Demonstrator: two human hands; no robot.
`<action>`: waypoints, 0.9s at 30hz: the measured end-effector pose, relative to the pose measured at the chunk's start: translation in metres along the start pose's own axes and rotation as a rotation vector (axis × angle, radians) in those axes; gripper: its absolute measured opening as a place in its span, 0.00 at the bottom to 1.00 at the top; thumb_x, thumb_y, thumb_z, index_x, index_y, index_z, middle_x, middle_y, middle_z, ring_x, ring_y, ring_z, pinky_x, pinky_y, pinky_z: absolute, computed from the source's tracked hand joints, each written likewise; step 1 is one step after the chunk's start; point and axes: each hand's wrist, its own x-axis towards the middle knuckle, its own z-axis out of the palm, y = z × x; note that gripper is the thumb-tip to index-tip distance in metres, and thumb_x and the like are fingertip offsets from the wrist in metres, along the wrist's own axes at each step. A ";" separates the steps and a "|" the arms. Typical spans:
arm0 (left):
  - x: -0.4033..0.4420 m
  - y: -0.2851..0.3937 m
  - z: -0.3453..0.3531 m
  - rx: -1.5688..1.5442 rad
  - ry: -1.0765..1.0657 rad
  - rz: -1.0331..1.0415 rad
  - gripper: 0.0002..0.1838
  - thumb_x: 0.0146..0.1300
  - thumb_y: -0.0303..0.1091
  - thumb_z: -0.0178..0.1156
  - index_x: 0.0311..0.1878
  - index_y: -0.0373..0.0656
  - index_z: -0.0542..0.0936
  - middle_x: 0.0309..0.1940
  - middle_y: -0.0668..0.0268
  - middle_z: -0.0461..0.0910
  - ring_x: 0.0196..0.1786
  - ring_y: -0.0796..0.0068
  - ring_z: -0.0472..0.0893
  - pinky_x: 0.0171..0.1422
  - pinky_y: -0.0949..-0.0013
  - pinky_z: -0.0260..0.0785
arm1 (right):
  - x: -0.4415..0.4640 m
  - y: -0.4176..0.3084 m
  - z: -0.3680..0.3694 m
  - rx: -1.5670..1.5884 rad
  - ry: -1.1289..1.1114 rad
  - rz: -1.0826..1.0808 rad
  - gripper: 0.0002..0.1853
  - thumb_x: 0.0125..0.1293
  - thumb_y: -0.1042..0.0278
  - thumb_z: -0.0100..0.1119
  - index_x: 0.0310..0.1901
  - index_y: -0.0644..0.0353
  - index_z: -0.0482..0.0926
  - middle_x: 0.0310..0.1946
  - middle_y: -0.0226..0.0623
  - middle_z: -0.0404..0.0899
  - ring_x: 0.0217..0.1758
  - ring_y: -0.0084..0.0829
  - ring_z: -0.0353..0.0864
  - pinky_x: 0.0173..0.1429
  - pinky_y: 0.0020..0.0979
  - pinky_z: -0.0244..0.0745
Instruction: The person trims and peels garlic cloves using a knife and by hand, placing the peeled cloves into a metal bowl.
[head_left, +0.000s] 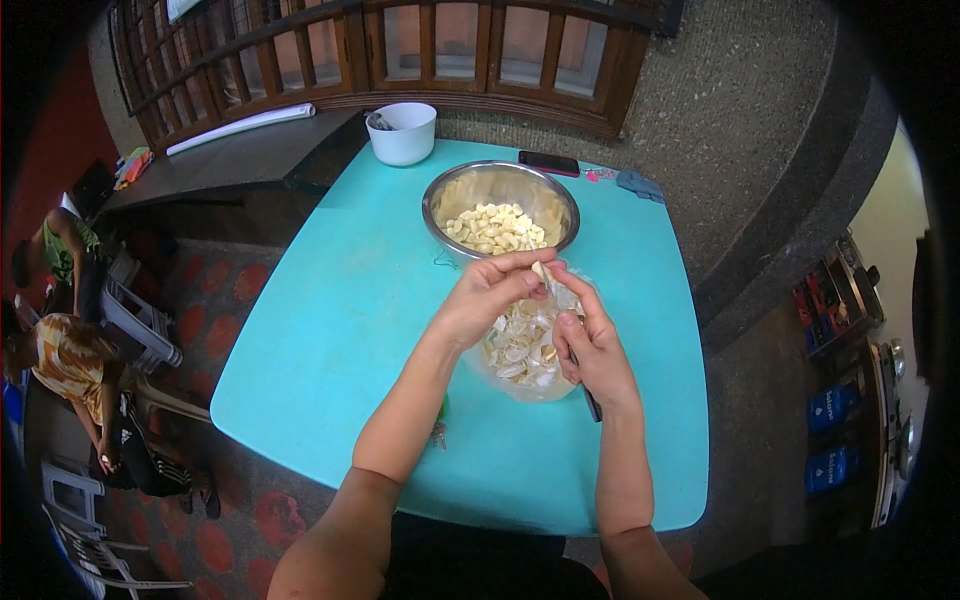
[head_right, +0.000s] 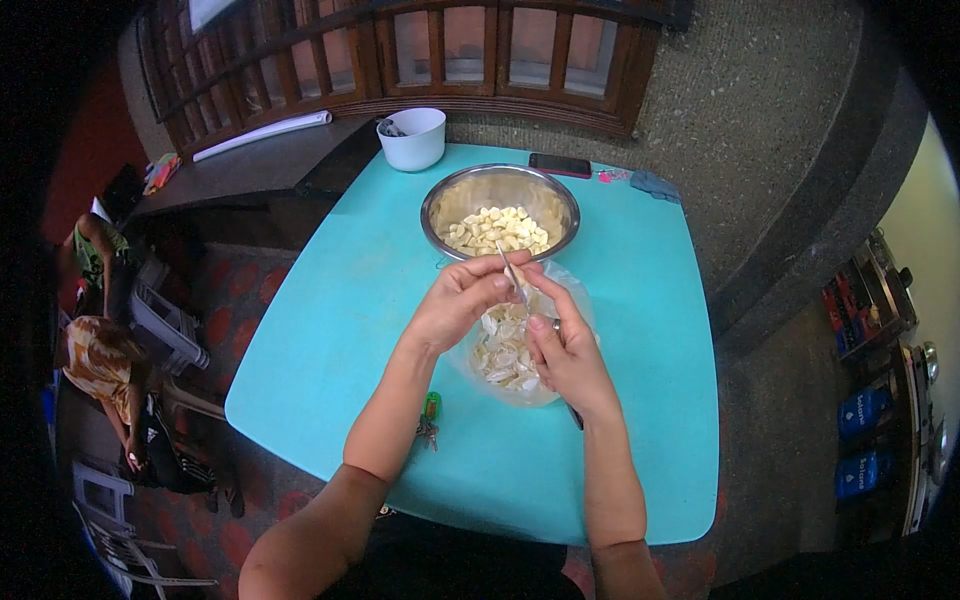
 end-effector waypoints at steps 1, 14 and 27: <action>-0.001 0.001 0.003 0.061 0.007 0.020 0.19 0.62 0.29 0.57 0.57 0.34 0.74 0.49 0.60 0.78 0.49 0.76 0.77 0.54 0.71 0.71 | 0.000 0.000 0.000 0.005 -0.012 0.004 0.23 0.72 0.64 0.43 0.67 0.45 0.57 0.17 0.21 0.60 0.13 0.12 0.54 0.17 0.17 0.52; 0.000 -0.001 -0.005 0.152 0.069 0.059 0.16 0.59 0.27 0.60 0.51 0.34 0.77 0.44 0.64 0.80 0.40 0.80 0.77 0.48 0.74 0.71 | 0.001 0.001 0.001 0.019 -0.051 -0.022 0.23 0.72 0.66 0.43 0.67 0.46 0.58 0.17 0.21 0.60 0.14 0.12 0.53 0.17 0.16 0.51; 0.000 -0.004 -0.005 0.179 0.107 0.044 0.16 0.59 0.23 0.54 0.51 0.34 0.78 0.44 0.63 0.81 0.41 0.77 0.79 0.49 0.72 0.73 | 0.006 0.008 -0.004 0.033 -0.032 -0.036 0.22 0.73 0.65 0.41 0.67 0.47 0.60 0.17 0.21 0.60 0.14 0.11 0.54 0.17 0.16 0.52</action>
